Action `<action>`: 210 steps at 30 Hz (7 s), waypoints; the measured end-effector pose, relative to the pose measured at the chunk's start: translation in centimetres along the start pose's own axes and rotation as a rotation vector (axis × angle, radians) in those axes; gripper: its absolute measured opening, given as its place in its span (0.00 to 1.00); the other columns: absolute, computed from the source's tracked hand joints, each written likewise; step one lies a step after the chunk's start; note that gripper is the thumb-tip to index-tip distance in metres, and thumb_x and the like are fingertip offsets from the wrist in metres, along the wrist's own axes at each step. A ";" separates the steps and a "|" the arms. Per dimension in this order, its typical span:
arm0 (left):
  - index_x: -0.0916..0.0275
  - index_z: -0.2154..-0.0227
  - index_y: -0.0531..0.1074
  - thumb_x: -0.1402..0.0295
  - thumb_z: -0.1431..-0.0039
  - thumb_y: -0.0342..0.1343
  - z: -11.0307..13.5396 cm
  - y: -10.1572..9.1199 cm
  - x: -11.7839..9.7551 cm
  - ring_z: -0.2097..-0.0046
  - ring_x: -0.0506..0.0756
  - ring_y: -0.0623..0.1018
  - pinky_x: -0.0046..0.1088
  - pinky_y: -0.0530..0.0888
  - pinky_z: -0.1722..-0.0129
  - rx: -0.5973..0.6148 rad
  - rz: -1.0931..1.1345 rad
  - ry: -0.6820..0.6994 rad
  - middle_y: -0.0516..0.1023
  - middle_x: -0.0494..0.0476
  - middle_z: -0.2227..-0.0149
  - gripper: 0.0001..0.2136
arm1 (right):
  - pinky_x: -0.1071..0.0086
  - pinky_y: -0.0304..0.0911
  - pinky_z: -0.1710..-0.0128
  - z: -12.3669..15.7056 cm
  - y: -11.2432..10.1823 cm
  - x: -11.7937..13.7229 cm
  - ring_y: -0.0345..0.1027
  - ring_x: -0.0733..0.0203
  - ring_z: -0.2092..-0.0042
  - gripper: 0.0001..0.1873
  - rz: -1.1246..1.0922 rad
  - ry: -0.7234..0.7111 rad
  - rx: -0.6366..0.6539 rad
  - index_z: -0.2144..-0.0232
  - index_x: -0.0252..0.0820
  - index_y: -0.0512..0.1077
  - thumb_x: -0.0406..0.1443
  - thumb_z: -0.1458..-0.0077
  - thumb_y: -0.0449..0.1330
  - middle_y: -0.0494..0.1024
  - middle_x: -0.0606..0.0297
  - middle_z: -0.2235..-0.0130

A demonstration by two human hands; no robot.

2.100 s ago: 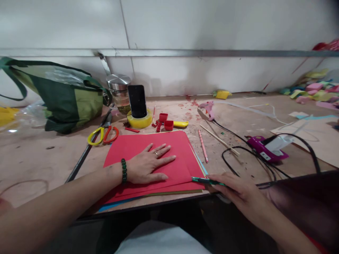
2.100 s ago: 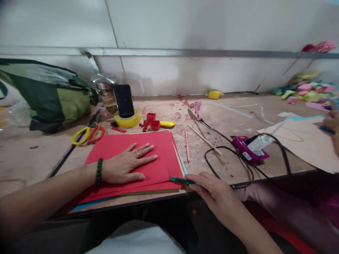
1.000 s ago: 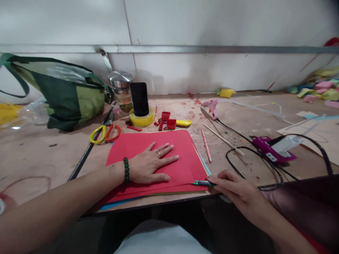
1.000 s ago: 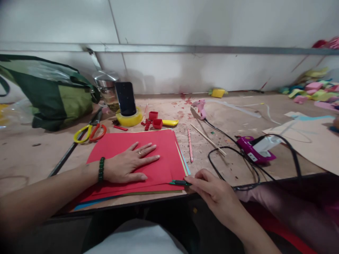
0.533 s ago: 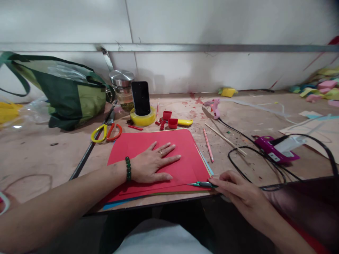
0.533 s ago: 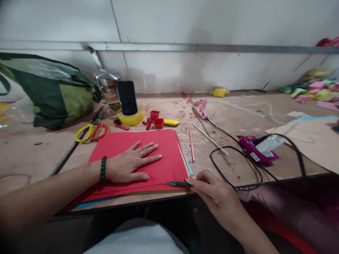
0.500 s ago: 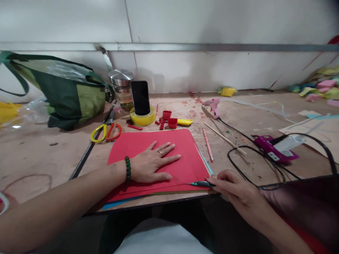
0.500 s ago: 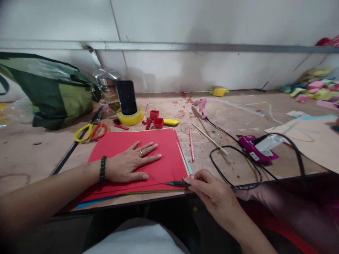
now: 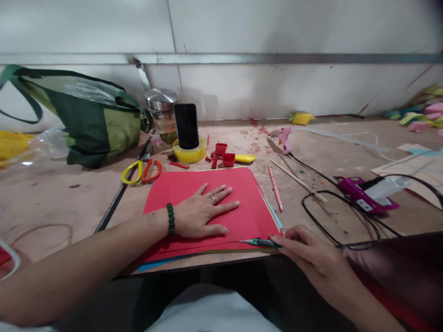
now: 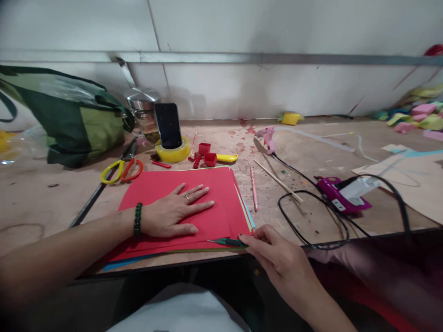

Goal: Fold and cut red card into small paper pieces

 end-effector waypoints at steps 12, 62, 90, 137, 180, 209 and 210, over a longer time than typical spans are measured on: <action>0.51 0.35 0.44 0.45 0.40 0.40 0.0 -0.1 -0.1 0.33 0.66 0.44 0.60 0.42 0.41 -0.032 0.023 0.020 0.39 0.64 0.32 0.33 | 0.74 0.66 0.68 -0.6 0.6 1.5 0.70 0.64 0.65 0.16 0.056 0.002 -0.023 0.52 0.46 0.73 0.33 0.38 0.49 0.71 0.60 0.63; 0.50 0.36 0.44 0.51 0.36 0.39 5.3 -0.2 2.7 0.33 0.63 0.44 0.57 0.43 0.40 -0.020 -0.008 -0.058 0.39 0.60 0.32 0.28 | 0.75 0.66 0.69 -1.7 2.1 4.7 0.71 0.65 0.66 0.11 0.091 -0.052 -0.093 0.57 0.46 0.71 0.33 0.39 0.51 0.72 0.62 0.65; 0.51 0.36 0.45 0.49 0.36 0.38 5.2 -0.3 2.7 0.33 0.63 0.44 0.59 0.42 0.41 -0.044 -0.008 -0.043 0.40 0.62 0.32 0.29 | 0.76 0.66 0.71 -2.4 3.4 6.8 0.71 0.66 0.68 0.12 0.114 -0.127 -0.151 0.58 0.45 0.74 0.33 0.40 0.52 0.74 0.63 0.67; 0.52 0.36 0.46 0.48 0.39 0.41 7.3 -1.0 2.8 0.33 0.66 0.43 0.61 0.43 0.41 -0.028 0.025 -0.056 0.38 0.62 0.32 0.31 | 0.75 0.68 0.68 -2.9 3.4 6.3 0.72 0.65 0.66 0.11 0.110 -0.123 -0.162 0.58 0.46 0.73 0.34 0.40 0.53 0.74 0.63 0.65; 0.52 0.36 0.45 0.50 0.37 0.41 8.5 -0.9 3.1 0.33 0.66 0.46 0.60 0.43 0.41 -0.054 0.019 -0.033 0.40 0.62 0.32 0.29 | 0.74 0.67 0.69 -3.6 4.9 7.6 0.72 0.64 0.65 0.12 0.137 -0.144 -0.129 0.56 0.45 0.72 0.33 0.40 0.53 0.74 0.60 0.63; 0.53 0.36 0.45 0.50 0.37 0.39 8.5 -0.4 3.2 0.33 0.62 0.42 0.58 0.40 0.40 -0.023 -0.018 -0.060 0.39 0.63 0.32 0.29 | 0.76 0.63 0.72 -4.5 6.2 9.8 0.70 0.66 0.69 0.12 0.094 -0.210 -0.136 0.58 0.42 0.73 0.30 0.40 0.51 0.72 0.62 0.68; 0.53 0.36 0.45 0.50 0.37 0.39 8.5 -0.3 3.2 0.33 0.62 0.42 0.58 0.40 0.40 -0.022 -0.017 -0.059 0.39 0.63 0.32 0.29 | 0.76 0.63 0.73 -4.6 6.2 9.9 0.69 0.66 0.70 0.12 0.095 -0.215 -0.134 0.58 0.42 0.73 0.30 0.40 0.51 0.72 0.62 0.68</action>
Point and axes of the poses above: each hand's wrist, its own z-axis away from the middle knuckle, its own y-axis out of the palm, x = y × z, the point moved 10 cm from there along -z, towards the middle knuckle
